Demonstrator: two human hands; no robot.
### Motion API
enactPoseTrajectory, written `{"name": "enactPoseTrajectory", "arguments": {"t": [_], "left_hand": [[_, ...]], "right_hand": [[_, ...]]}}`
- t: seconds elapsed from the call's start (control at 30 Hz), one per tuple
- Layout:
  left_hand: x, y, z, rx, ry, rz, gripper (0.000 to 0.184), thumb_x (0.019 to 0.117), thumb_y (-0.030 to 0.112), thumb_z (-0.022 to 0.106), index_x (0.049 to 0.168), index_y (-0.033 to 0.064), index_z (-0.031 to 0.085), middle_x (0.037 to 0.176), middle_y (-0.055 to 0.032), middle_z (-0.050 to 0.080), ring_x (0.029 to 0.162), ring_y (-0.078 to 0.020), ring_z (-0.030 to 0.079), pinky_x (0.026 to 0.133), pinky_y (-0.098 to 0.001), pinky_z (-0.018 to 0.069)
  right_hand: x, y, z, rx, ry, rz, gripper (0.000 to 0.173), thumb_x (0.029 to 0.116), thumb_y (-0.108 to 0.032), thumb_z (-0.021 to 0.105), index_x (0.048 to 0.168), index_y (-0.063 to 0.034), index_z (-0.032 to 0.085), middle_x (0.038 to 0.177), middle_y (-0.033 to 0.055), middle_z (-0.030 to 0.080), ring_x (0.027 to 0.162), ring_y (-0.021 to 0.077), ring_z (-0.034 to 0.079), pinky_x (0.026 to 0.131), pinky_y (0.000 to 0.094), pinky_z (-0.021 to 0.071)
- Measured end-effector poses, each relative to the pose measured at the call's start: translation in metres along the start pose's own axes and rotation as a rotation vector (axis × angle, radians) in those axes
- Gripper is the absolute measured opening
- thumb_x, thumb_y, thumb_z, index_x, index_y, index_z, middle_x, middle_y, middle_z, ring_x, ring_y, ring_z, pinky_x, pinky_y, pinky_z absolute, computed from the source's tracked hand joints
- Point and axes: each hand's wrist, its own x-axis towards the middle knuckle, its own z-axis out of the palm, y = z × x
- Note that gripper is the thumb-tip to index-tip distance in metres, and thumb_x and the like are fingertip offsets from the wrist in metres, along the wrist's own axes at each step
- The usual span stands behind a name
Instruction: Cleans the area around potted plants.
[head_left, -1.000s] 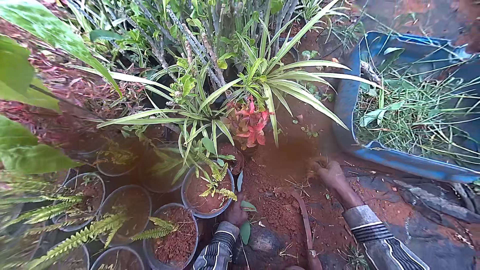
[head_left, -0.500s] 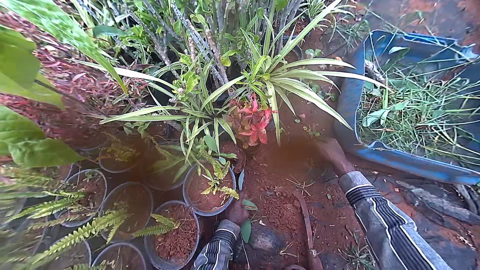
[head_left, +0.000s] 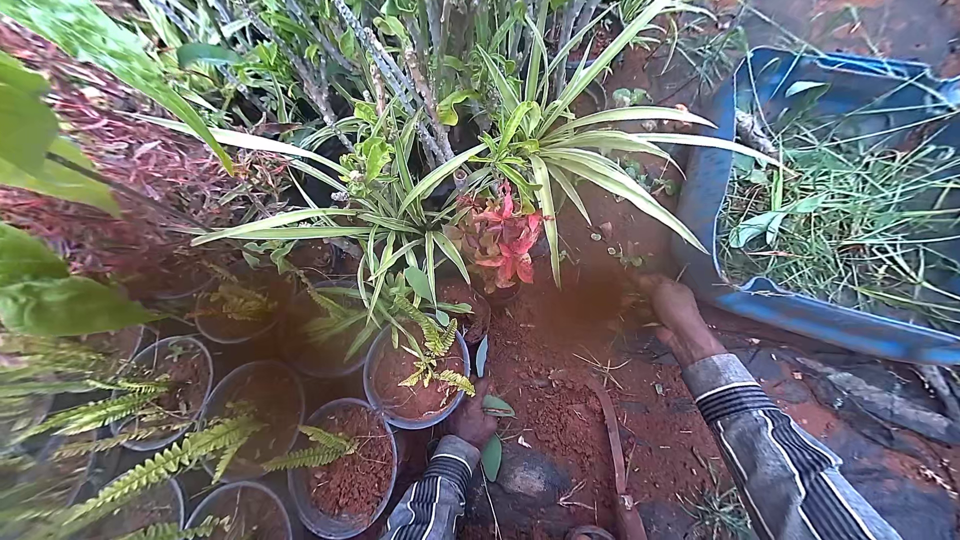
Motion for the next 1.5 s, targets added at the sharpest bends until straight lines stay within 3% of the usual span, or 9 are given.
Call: {"name": "enactPoseTrajectory", "arguments": {"t": [0.17, 0.33, 0.43, 0.8, 0.87, 1.0, 1.2, 1.37, 1.5], "left_hand": [[0.001, 0.003, -0.004, -0.009, -0.042, -0.032, 0.039, 0.0736, 0.005, 0.070, 0.112, -0.0014, 0.075, 0.108, -0.0223, 0.073, 0.099, -0.0392, 0.072, 0.087, -0.0553, 0.0568], [0.001, 0.003, -0.003, -0.010, -0.044, -0.033, 0.040, 0.0732, 0.005, 0.070, 0.113, -0.0010, 0.075, 0.110, -0.0226, 0.073, 0.101, -0.0393, 0.072, 0.090, -0.0554, 0.0561], [0.002, 0.004, -0.004, -0.014, -0.060, -0.044, 0.040, 0.0743, 0.005, 0.070, 0.113, -0.0012, 0.075, 0.112, -0.0226, 0.072, 0.103, -0.0394, 0.071, 0.092, -0.0553, 0.0553], [0.001, 0.001, -0.003, -0.009, -0.050, -0.028, 0.041, 0.0733, 0.006, 0.070, 0.113, -0.0018, 0.075, 0.110, -0.0220, 0.073, 0.100, -0.0384, 0.072, 0.088, -0.0546, 0.0566], [0.002, 0.003, -0.005, -0.014, -0.085, -0.046, 0.042, 0.0747, 0.006, 0.069, 0.116, -0.0025, 0.074, 0.112, -0.0228, 0.072, 0.102, -0.0386, 0.071, 0.090, -0.0543, 0.0559], [0.003, 0.003, -0.006, -0.001, -0.099, -0.054, 0.042, 0.0754, 0.007, 0.069, 0.116, -0.0014, 0.074, 0.114, -0.0220, 0.072, 0.105, -0.0381, 0.071, 0.093, -0.0541, 0.0549], [0.003, 0.006, -0.007, -0.015, -0.123, -0.071, 0.042, 0.0772, 0.006, 0.068, 0.118, -0.0020, 0.073, 0.116, -0.0229, 0.071, 0.107, -0.0380, 0.070, 0.094, -0.0536, 0.0546], [0.004, 0.005, -0.008, 0.017, -0.155, -0.093, 0.044, 0.0773, 0.008, 0.069, 0.120, 0.0000, 0.073, 0.117, -0.0213, 0.071, 0.108, -0.0372, 0.070, 0.096, -0.0528, 0.0540], [0.003, 0.004, -0.005, 0.034, -0.101, -0.063, 0.041, 0.0752, 0.007, 0.071, 0.116, 0.0003, 0.074, 0.112, -0.0206, 0.073, 0.104, -0.0368, 0.071, 0.091, -0.0528, 0.0561]], "right_hand": [[0.000, 0.001, 0.001, -0.034, 0.007, -0.006, 0.019, 0.1030, -0.026, 0.056, 0.109, -0.0090, 0.062, 0.089, 0.0036, 0.060, 0.072, 0.0122, 0.057, 0.063, 0.0353, 0.0498], [-0.001, 0.002, -0.001, -0.029, -0.008, -0.013, 0.015, 0.1063, -0.020, 0.054, 0.114, -0.0090, 0.062, 0.085, 0.0008, 0.064, 0.060, 0.0070, 0.054, 0.053, 0.0251, 0.0476], [-0.009, 0.009, 0.001, 0.037, 0.013, -0.045, 0.017, 0.1074, -0.018, 0.053, 0.119, -0.0087, 0.061, 0.087, -0.0006, 0.061, 0.063, 0.0059, 0.054, 0.057, 0.0243, 0.0483], [-0.035, 0.020, 0.011, 0.262, 0.023, 0.008, 0.010, 0.1081, -0.017, 0.052, 0.107, -0.0105, 0.060, 0.078, -0.0029, 0.060, 0.054, 0.0030, 0.053, 0.049, 0.0181, 0.0470], [-0.058, 0.028, 0.014, 0.129, -0.025, -0.011, 0.012, 0.1078, -0.015, 0.053, 0.108, -0.0061, 0.062, 0.080, 0.0018, 0.063, 0.056, 0.0069, 0.056, 0.051, 0.0225, 0.0504], [-0.057, 0.035, 0.004, -0.292, -0.047, -0.204, 0.021, 0.1075, -0.017, 0.057, 0.109, 0.0014, 0.067, 0.088, 0.0133, 0.070, 0.071, 0.0215, 0.067, 0.070, 0.0446, 0.0575], [-0.023, -0.021, -0.012, -0.530, 0.036, -0.356, 0.043, 0.1031, -0.042, 0.062, 0.114, -0.0009, 0.067, 0.102, 0.0264, 0.067, 0.091, 0.0432, 0.065, 0.078, 0.0678, 0.0495], [0.025, -0.046, 0.010, -0.932, 0.044, -0.513, 0.039, 0.0949, -0.018, 0.073, 0.125, 0.0046, 0.064, 0.117, 0.0333, 0.066, 0.111, 0.0523, 0.064, 0.094, 0.0707, 0.0492], [0.043, -0.038, 0.028, -1.134, 0.081, -0.435, 0.035, 0.0972, -0.018, 0.069, 0.124, 0.0051, 0.066, 0.128, 0.0367, 0.059, 0.120, 0.0544, 0.059, 0.096, 0.0685, 0.0495]]}}
